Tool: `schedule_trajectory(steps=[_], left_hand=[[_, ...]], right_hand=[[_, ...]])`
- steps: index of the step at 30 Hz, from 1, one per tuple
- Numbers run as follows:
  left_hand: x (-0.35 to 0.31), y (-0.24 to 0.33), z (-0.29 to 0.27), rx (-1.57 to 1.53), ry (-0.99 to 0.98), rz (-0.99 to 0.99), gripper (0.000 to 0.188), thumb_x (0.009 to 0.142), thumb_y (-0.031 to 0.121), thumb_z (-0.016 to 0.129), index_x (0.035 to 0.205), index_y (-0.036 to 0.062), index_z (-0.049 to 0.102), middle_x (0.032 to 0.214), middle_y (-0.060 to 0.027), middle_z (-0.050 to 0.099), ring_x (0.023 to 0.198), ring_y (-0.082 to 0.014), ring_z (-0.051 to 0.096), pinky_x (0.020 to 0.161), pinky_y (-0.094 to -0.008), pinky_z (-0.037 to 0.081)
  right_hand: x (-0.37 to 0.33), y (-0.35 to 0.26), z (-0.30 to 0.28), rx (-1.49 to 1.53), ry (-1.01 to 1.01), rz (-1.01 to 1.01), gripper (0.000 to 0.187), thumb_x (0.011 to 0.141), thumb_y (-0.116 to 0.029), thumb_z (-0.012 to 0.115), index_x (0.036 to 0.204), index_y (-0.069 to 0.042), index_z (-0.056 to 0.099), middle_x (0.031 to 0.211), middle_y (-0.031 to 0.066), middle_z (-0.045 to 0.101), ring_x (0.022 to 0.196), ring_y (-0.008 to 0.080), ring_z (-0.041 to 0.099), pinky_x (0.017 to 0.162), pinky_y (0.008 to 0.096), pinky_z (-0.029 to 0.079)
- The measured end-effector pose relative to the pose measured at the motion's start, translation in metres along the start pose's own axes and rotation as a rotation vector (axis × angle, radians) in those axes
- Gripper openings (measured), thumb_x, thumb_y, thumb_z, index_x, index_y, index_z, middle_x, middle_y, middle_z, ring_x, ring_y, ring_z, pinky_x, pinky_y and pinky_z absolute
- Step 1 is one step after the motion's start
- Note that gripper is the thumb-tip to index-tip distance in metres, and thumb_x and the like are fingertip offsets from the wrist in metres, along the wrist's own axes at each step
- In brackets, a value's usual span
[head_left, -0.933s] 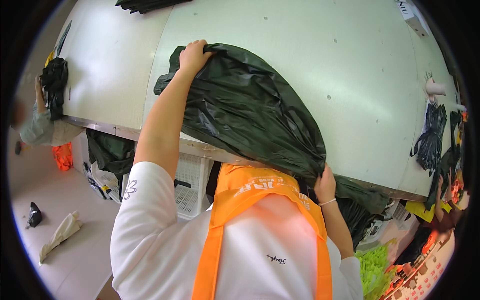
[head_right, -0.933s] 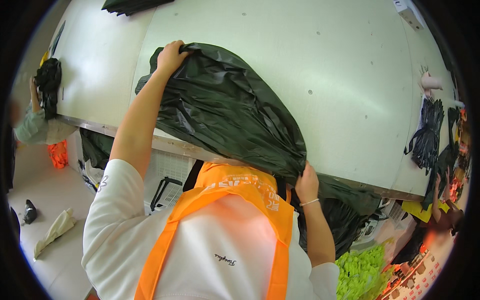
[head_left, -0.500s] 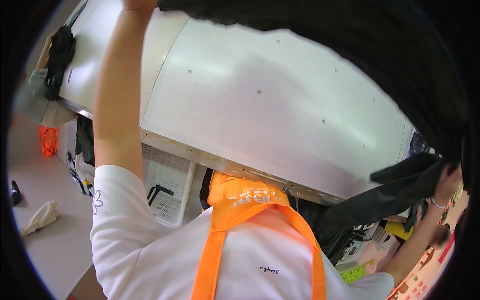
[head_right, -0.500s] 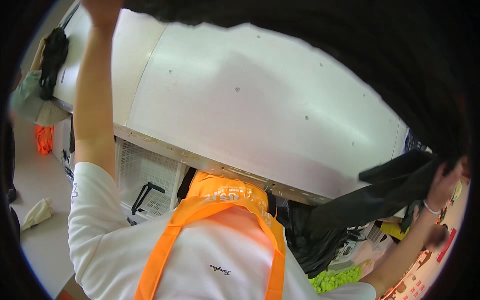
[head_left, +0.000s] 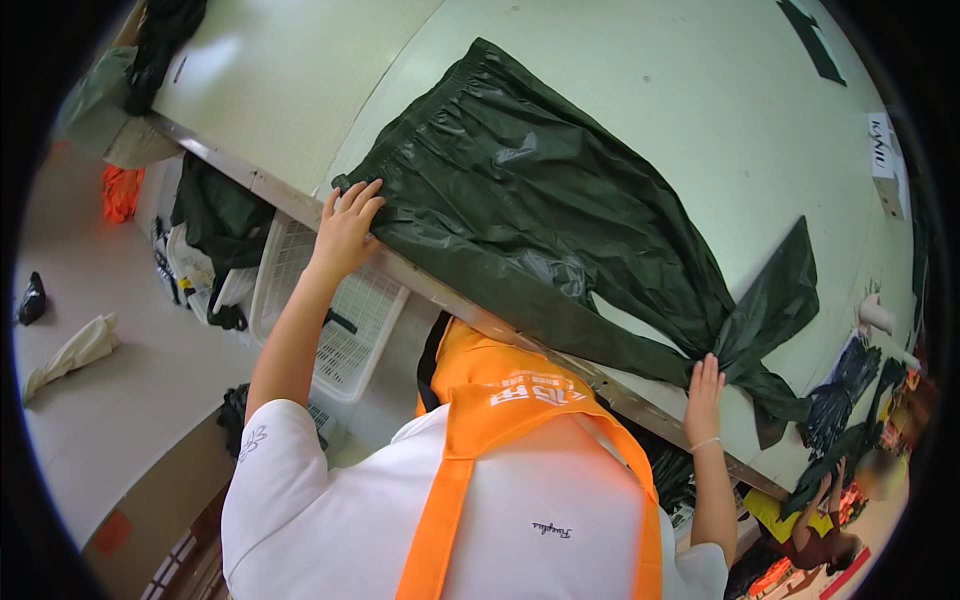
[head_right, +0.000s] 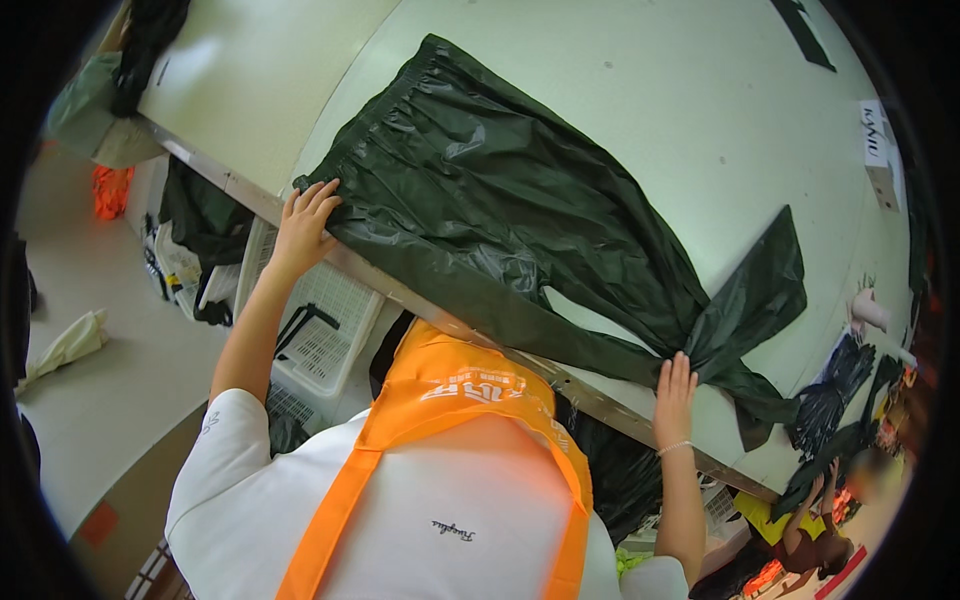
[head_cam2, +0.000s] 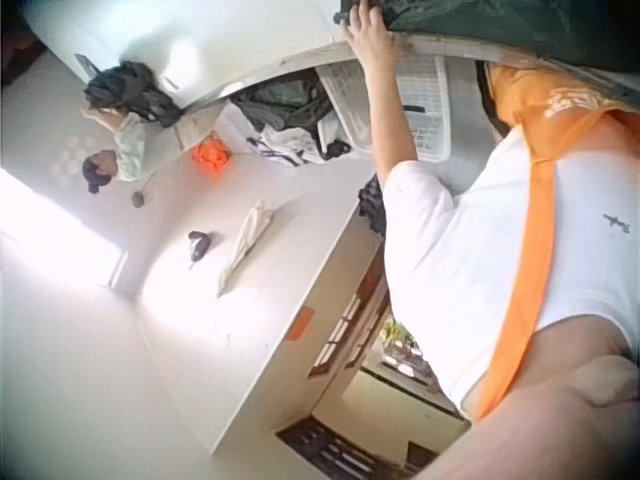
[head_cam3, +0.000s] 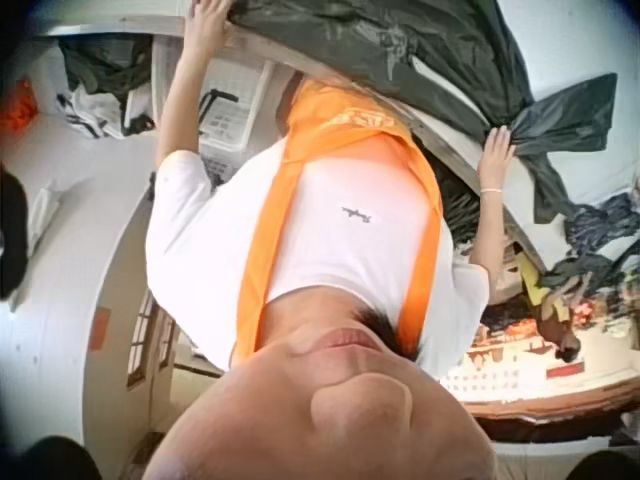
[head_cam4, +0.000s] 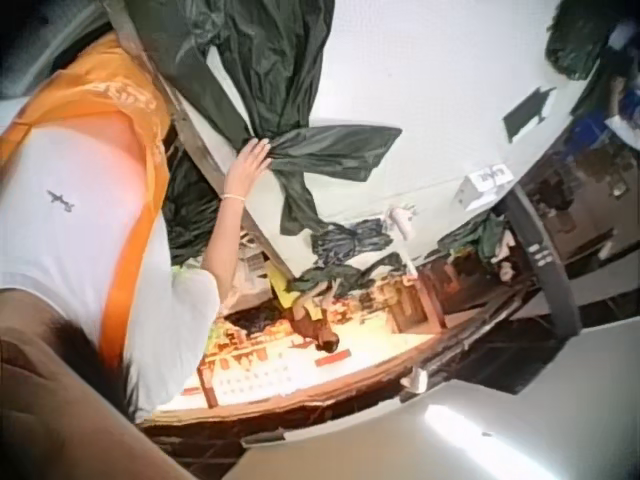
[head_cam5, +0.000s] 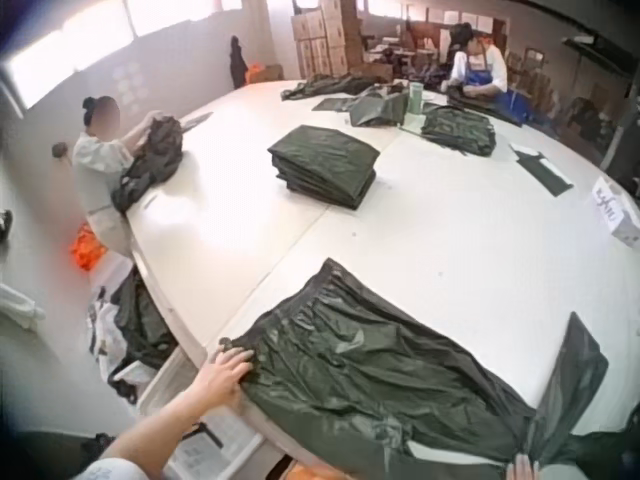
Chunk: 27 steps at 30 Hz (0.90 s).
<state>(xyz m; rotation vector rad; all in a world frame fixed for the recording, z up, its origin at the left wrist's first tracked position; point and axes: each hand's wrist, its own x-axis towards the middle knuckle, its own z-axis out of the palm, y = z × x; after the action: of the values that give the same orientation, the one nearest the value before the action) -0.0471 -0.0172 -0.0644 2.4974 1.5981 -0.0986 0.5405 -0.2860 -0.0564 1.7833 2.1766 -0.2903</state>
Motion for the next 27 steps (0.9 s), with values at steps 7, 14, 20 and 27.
schedule_trajectory(steps=[7,14,20,27], left_hand=[[0.012,0.02,-0.007,-0.012,0.002,-0.104,0.043,0.068,-0.001,0.055,0.109,0.0082,0.056,0.131,-0.0054,0.049,0.126,-0.0256,0.039,0.109,-0.0529,0.021],[0.016,0.11,0.009,-0.25,0.183,-0.077,0.057,0.078,0.034,0.065,0.128,0.014,0.049,0.138,-0.0133,0.041,0.129,-0.0324,0.035,0.106,-0.0542,0.023],[0.0,0.136,0.035,-0.215,0.037,-0.141,0.072,0.075,0.039,0.068,0.138,0.022,0.038,0.15,-0.009,0.022,0.138,-0.0333,0.018,0.106,-0.059,0.017],[-0.028,0.132,0.049,-0.345,0.161,-0.269,0.071,0.074,0.039,0.069,0.135,0.0175,0.042,0.145,-0.0059,0.033,0.129,-0.0267,0.034,0.104,-0.0469,0.025]], right_hand=[[-0.039,0.069,-0.073,0.111,-0.19,0.155,0.053,0.086,0.006,0.043,0.137,0.0,0.032,0.131,0.021,0.044,0.121,0.0324,0.044,0.102,0.0394,0.034],[0.148,0.038,-0.102,0.535,0.445,0.247,0.03,0.093,-0.013,0.049,0.12,-0.003,0.055,0.104,0.018,0.063,0.095,0.0315,0.061,0.081,0.0343,0.048],[0.366,-0.039,-0.087,0.639,0.384,0.153,0.033,0.085,-0.022,0.061,0.109,0.0,0.059,0.101,0.0171,0.064,0.094,0.0325,0.06,0.082,0.0372,0.046],[0.43,-0.069,-0.104,0.4,0.106,-0.041,0.019,0.082,-0.019,0.061,0.085,0.0,0.058,0.081,0.0194,0.064,0.078,0.0381,0.06,0.07,0.0436,0.047]])
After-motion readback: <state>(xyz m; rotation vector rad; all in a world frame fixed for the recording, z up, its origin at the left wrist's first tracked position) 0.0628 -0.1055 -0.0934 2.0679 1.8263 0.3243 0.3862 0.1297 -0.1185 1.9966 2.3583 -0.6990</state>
